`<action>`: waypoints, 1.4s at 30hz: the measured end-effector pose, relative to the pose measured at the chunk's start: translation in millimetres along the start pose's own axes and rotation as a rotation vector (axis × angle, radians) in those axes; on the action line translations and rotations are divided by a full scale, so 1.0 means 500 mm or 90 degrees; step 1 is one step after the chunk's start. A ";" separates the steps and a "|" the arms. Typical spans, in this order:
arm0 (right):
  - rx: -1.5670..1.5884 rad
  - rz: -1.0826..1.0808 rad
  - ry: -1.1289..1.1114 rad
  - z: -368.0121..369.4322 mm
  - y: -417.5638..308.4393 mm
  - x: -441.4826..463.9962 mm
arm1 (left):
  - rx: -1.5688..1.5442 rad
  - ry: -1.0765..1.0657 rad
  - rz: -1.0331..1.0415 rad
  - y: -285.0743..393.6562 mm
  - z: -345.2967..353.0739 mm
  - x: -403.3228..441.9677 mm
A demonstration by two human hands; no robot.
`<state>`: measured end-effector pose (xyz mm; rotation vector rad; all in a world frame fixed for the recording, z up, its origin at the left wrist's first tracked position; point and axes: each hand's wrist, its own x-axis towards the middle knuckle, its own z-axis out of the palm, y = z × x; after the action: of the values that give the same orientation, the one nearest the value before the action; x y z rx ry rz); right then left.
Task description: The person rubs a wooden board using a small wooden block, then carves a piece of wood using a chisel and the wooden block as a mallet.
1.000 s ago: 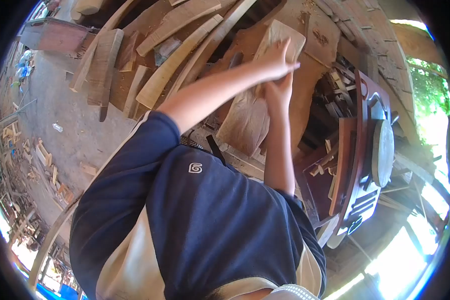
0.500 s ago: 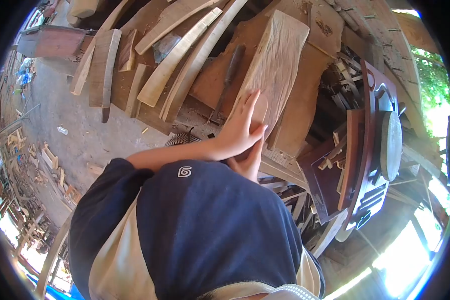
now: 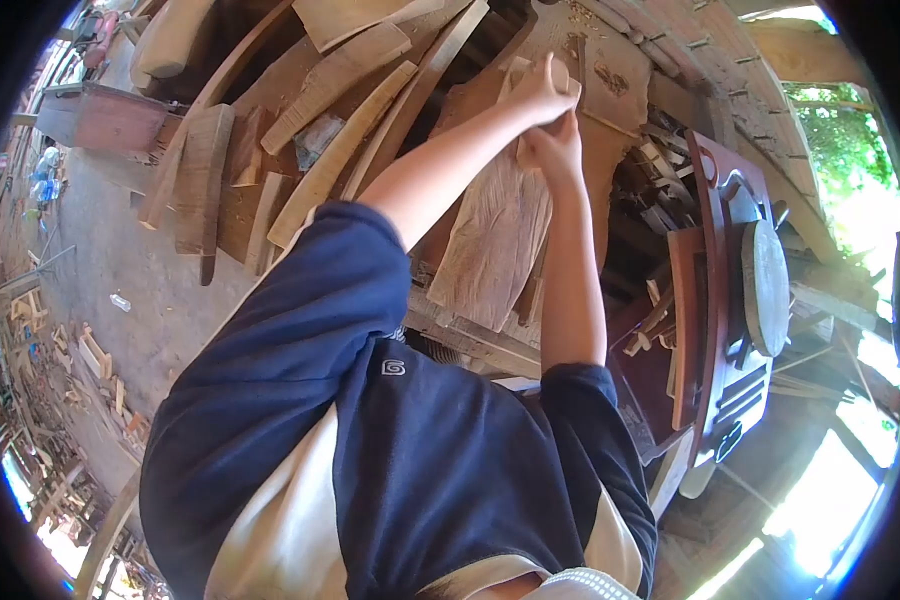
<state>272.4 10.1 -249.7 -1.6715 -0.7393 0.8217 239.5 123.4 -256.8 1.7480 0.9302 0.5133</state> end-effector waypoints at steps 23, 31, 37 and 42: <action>-0.022 0.006 0.028 0.013 -0.043 -0.036 | 0.205 0.084 0.064 -0.012 0.017 0.006; 0.075 -0.011 -0.046 0.063 0.005 -0.455 | -0.078 0.021 0.109 -0.006 -0.049 -0.464; 0.098 0.028 -0.018 0.085 0.005 -0.514 | -0.044 -0.016 0.126 -0.015 -0.051 -0.515; -0.009 -0.097 -0.024 0.054 -0.034 -0.209 | -0.021 0.037 0.107 -0.031 -0.009 -0.203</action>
<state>189.7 -55.9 -222.1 -1.5940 -0.8880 0.7442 169.5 48.5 -260.3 1.7985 0.8145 0.6884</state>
